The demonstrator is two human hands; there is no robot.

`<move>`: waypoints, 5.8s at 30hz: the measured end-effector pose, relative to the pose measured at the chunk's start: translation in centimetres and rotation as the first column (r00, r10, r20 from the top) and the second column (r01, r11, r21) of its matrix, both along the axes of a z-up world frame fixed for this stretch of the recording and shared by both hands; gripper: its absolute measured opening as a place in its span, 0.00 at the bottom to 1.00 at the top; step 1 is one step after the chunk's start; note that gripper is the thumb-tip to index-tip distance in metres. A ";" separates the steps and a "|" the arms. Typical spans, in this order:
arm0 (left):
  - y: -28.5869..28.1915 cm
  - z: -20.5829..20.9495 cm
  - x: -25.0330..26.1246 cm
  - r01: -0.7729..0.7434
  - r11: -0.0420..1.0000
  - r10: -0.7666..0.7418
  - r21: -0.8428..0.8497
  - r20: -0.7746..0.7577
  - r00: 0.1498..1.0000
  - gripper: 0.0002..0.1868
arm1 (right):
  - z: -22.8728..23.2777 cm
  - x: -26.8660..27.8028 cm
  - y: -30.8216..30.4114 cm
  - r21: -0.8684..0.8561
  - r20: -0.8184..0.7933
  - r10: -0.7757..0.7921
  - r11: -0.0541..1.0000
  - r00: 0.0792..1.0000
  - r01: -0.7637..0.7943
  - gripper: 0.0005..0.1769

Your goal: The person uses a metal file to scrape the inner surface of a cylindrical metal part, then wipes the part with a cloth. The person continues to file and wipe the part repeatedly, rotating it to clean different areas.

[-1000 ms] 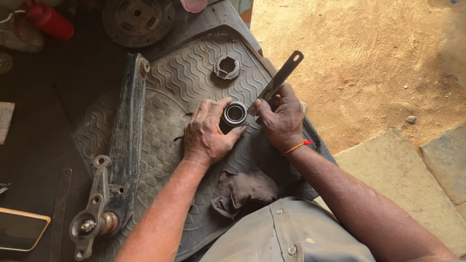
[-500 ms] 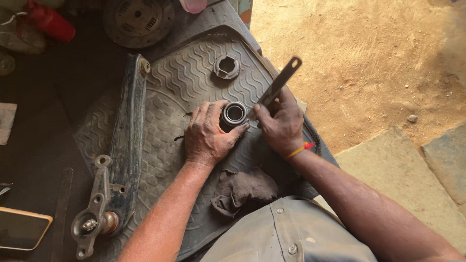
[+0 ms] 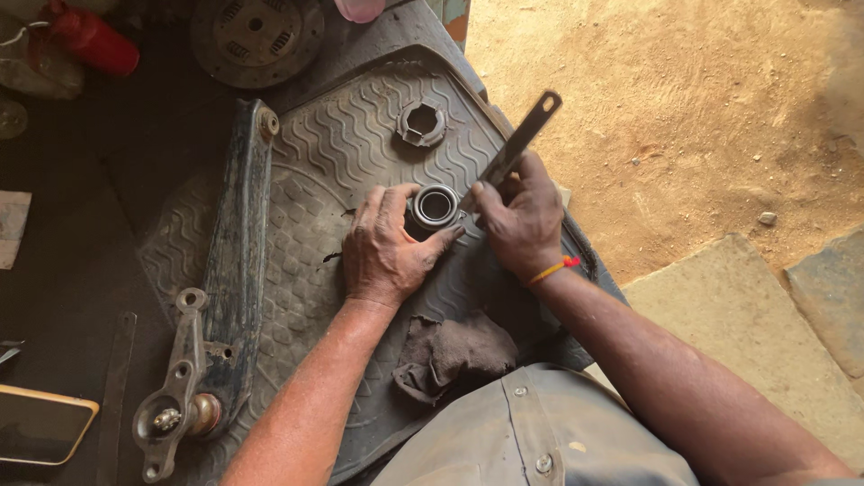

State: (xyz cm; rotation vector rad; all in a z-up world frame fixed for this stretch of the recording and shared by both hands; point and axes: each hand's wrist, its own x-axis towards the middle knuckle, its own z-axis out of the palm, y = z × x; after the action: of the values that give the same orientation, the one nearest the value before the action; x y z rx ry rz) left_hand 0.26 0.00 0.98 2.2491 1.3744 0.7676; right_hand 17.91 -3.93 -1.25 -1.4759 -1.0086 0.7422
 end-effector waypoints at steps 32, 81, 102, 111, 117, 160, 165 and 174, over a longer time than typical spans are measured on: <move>0.3 -0.2 0.0 0.059 0.997 -0.061 0.047 0.045 0.997 0.33 | 0.1 1.1 1.3 0.015 -0.149 0.052 0.999 0.987 -0.050 0.12; -3.4 -1.2 4.4 -0.241 0.953 0.254 0.182 -0.047 0.966 0.38 | 0.9 5.5 2.8 -0.106 -0.144 0.327 0.933 0.934 -0.343 0.10; -3.0 -1.6 5.8 -0.396 0.914 0.404 0.095 -0.105 0.909 0.37 | -0.1 5.5 2.8 0.102 -0.078 0.486 0.872 0.870 -0.478 0.14; -2.8 -1.3 5.2 -0.321 0.945 0.327 0.066 -0.143 0.934 0.48 | 0.0 5.3 3.6 0.022 -0.128 0.313 0.949 0.941 -0.313 0.16; -1.7 -0.8 2.6 -0.158 0.987 0.156 -0.013 -0.088 0.984 0.41 | -0.3 5.2 3.5 0.012 -0.101 0.337 0.941 0.936 -0.337 0.13; -2.2 -0.8 1.5 -0.026 0.996 0.017 0.089 0.092 0.996 0.21 | -1.5 4.6 1.9 0.172 -0.173 0.475 0.877 0.863 -0.448 0.12; -2.1 -1.1 1.5 -0.028 0.994 0.022 0.105 0.056 0.998 0.21 | -1.5 4.2 2.4 0.097 -0.193 0.391 0.920 0.900 -0.379 0.16; -2.1 -0.6 1.6 -0.043 0.996 0.040 0.082 0.036 0.999 0.21 | -1.1 4.0 1.7 0.104 -0.108 0.400 0.915 0.910 -0.390 0.14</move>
State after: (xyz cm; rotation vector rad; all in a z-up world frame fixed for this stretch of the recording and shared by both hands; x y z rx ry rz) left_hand 1.89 -2.12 0.34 2.2648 1.4015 0.8885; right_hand 21.94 -2.22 -2.36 -1.1486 -1.2417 1.0588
